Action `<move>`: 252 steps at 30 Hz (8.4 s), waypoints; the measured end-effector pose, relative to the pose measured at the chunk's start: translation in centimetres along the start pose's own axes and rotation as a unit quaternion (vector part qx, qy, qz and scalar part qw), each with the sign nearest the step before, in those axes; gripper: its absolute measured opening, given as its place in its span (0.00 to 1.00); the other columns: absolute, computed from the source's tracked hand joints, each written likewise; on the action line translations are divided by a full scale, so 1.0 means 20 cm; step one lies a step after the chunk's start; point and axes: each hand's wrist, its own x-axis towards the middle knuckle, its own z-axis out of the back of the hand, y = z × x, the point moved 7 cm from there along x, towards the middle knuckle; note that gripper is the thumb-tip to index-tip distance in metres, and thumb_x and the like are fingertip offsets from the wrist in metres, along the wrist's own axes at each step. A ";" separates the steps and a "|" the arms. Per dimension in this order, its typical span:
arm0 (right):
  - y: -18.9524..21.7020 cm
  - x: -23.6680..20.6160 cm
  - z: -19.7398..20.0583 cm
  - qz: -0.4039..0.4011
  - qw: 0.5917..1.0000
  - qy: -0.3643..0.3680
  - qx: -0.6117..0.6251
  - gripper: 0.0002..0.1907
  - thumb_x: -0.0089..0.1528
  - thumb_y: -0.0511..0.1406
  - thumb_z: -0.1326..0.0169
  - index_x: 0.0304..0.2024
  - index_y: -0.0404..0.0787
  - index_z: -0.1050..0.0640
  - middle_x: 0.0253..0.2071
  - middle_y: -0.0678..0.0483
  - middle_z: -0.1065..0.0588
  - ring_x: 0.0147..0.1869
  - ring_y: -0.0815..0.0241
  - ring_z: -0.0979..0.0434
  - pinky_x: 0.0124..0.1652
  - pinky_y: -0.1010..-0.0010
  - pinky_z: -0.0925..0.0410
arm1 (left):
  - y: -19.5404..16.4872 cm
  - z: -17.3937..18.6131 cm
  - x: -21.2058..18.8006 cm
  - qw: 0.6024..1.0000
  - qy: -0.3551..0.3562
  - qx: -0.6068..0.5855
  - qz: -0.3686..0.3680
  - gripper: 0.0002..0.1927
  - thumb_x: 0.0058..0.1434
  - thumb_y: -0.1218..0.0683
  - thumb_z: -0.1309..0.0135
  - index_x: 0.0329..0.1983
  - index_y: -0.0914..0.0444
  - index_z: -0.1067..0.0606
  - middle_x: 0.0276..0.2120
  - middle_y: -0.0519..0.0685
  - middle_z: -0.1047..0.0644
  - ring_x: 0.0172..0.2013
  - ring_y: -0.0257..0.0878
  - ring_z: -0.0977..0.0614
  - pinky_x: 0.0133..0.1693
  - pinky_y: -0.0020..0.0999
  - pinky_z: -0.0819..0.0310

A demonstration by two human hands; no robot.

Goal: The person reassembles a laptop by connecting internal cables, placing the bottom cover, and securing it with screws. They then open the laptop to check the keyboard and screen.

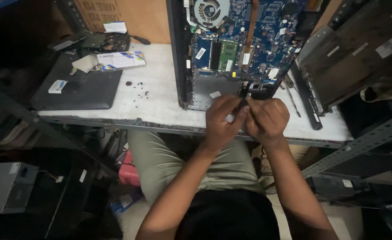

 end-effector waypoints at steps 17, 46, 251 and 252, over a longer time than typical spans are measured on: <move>-0.06 0.05 0.01 -0.078 0.983 -0.024 -0.168 0.11 0.63 0.36 0.31 0.48 0.54 0.14 0.43 0.55 0.30 0.51 0.52 0.36 0.53 0.56 0.44 | 0.07 0.15 0.04 0.956 -0.040 0.221 -0.188 0.09 0.69 0.57 0.45 0.49 0.65 0.29 0.38 0.54 0.24 0.39 0.55 0.22 0.43 0.48 0.29; 0.00 0.21 0.02 0.049 0.960 0.065 -0.268 0.20 0.66 0.40 0.36 0.61 0.62 0.21 0.44 0.58 0.31 0.50 0.53 0.34 0.54 0.50 0.44 | 0.04 0.10 0.04 0.902 0.077 0.361 -0.223 0.15 0.67 0.48 0.42 0.54 0.53 0.30 0.63 0.34 0.27 0.61 0.47 0.34 0.60 0.51 0.41; -0.70 -0.34 -0.39 -0.340 0.853 -0.189 0.349 0.39 0.72 0.63 0.59 0.62 0.35 0.34 0.42 0.58 0.39 0.44 0.66 0.42 0.48 0.73 0.43 | 0.31 -0.02 0.09 0.915 -0.061 0.350 -0.193 0.12 0.74 0.48 0.51 0.53 0.59 0.29 0.47 0.49 0.25 0.51 0.50 0.26 0.56 0.50 0.41; -0.70 -0.34 -0.38 -0.332 0.859 -0.184 0.343 0.41 0.71 0.64 0.59 0.65 0.35 0.36 0.46 0.57 0.39 0.49 0.65 0.41 0.53 0.71 0.43 | 0.30 -0.03 0.09 0.916 -0.068 0.347 -0.190 0.12 0.74 0.48 0.52 0.53 0.59 0.29 0.47 0.49 0.25 0.50 0.50 0.26 0.56 0.50 0.41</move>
